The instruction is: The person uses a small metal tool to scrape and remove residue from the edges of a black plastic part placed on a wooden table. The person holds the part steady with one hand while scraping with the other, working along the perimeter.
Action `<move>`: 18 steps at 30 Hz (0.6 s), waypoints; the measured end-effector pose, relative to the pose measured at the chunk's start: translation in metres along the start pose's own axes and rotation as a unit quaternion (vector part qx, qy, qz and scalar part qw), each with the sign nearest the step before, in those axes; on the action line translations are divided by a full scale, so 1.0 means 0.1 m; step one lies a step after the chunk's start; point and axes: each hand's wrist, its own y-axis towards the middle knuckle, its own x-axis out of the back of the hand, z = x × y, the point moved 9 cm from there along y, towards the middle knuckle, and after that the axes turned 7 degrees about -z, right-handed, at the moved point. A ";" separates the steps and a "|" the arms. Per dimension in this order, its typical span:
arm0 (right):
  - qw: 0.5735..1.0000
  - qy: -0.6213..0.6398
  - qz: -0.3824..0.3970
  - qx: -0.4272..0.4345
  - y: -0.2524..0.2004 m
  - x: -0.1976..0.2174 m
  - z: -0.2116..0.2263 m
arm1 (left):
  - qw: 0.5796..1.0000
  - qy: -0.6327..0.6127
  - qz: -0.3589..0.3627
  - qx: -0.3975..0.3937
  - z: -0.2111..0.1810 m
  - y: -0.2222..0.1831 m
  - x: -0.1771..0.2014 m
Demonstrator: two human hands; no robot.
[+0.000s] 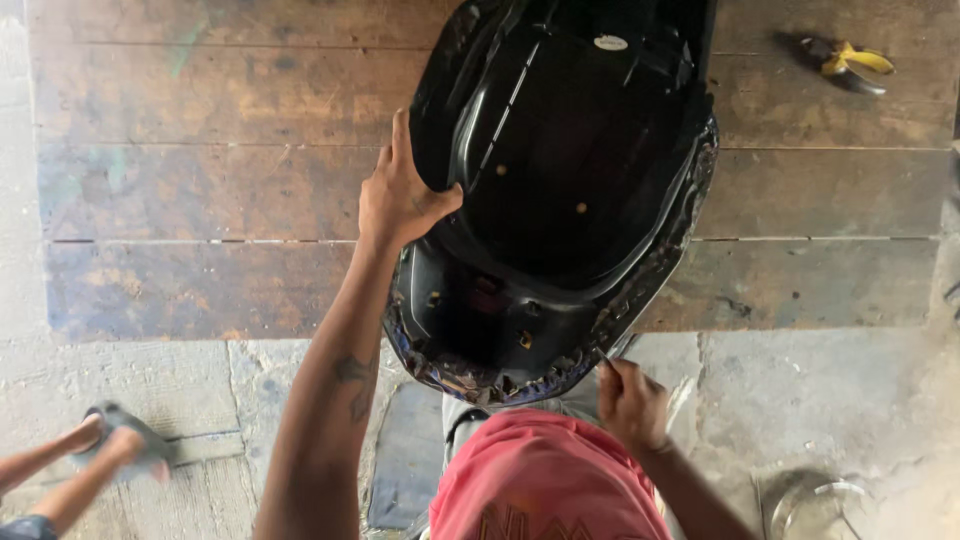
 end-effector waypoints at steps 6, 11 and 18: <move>0.981 -0.106 0.137 -0.087 -0.01 0.22 -0.33 | 0.995 0.030 0.061 0.077 -0.04 -0.15 -0.03; 0.953 -0.205 0.206 -0.087 0.28 0.32 -0.20 | 0.994 0.060 0.060 0.072 0.02 -0.12 -0.04; 0.937 -0.260 0.211 -0.093 0.59 0.28 -0.08 | 0.993 0.075 0.059 0.076 0.02 -0.12 -0.07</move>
